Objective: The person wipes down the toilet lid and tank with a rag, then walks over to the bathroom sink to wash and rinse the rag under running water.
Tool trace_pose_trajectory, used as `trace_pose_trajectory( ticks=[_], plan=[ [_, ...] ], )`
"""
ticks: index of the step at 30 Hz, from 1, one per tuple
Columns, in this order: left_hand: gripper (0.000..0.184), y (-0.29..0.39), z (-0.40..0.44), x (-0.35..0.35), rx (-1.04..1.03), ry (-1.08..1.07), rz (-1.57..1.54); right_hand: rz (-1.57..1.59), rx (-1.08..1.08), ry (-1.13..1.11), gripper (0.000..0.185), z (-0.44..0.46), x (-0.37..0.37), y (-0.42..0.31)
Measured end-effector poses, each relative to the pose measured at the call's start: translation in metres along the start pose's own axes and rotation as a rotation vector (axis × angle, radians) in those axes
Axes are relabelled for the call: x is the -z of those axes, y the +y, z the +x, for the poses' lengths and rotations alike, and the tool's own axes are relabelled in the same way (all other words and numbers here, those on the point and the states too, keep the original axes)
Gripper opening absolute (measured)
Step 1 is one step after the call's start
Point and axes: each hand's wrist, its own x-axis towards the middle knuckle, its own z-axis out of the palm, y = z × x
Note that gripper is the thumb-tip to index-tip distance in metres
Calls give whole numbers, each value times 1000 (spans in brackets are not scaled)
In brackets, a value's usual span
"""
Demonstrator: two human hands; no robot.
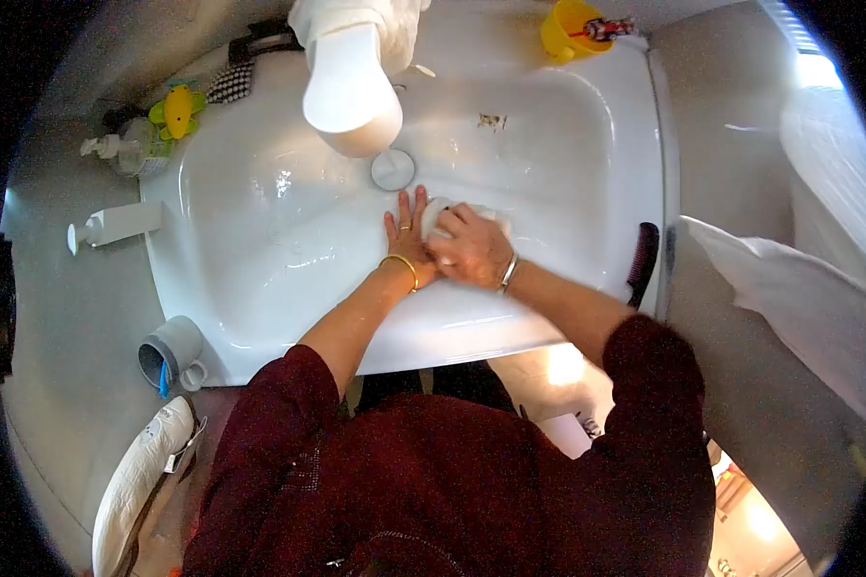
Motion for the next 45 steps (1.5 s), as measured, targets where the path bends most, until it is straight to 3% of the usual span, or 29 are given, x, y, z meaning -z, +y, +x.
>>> trace_pose_trajectory(
  ticks=[2,3,6,7,9,10,13,15,18,21,22,23,25,27,30,31,33,35,40,43,45],
  plan=[
    [88,1,6,-8,8,30,-30,-87,-198,-117,23,27,-25,43],
    [87,1,6,-8,17,34,-37,-211,-489,-145,17,59,-36,61],
    [84,2,4,-8,20,67,-42,-287,-537,151,14,67,-46,65],
    [83,2,5,-6,13,58,-32,-167,-597,189,15,57,-47,51],
    [82,1,7,-7,4,21,-17,-73,-397,-55,16,28,-7,-7],
    [80,8,-6,24,29,-159,107,-90,-362,-101,17,27,-12,2],
    [86,9,8,5,82,-37,26,-150,-269,-222,19,27,-29,44],
    [86,3,9,-11,59,87,15,-108,-495,-51,23,62,-42,61],
    [80,7,-5,6,-22,138,-73,-145,-678,-60,34,69,-37,59],
    [62,3,-12,-8,21,201,-184,81,-841,-232,48,60,-9,68],
    [60,-2,-12,-13,30,224,-227,132,-714,-370,58,44,-2,82],
    [59,-9,-10,-18,39,244,-271,398,-944,-456,57,29,5,96],
    [35,-15,-13,0,1,270,-578,962,-1370,-612,56,15,31,103],
    [31,-8,-26,24,295,-185,-1635,1203,-1482,-266,52,15,50,100],
    [30,0,-26,17,599,-143,-1298,1533,-1581,308,47,16,80,86],
    [31,-1,-23,9,471,18,-1008,1628,-1597,513,45,15,86,84],
    [31,-1,-22,0,214,310,-421,814,-1318,243,55,13,84,85],
    [44,6,-25,4,221,236,-344,-31,-831,25,64,9,69,94],
    [73,17,-34,18,158,81,-39,-305,-557,-48,53,24,-1,93],
    [84,13,-21,-12,54,252,91,28,-824,16,41,32,-14,87],
    [87,14,-14,-9,62,83,47,127,-717,242,24,20,-3,39]
  ],
)
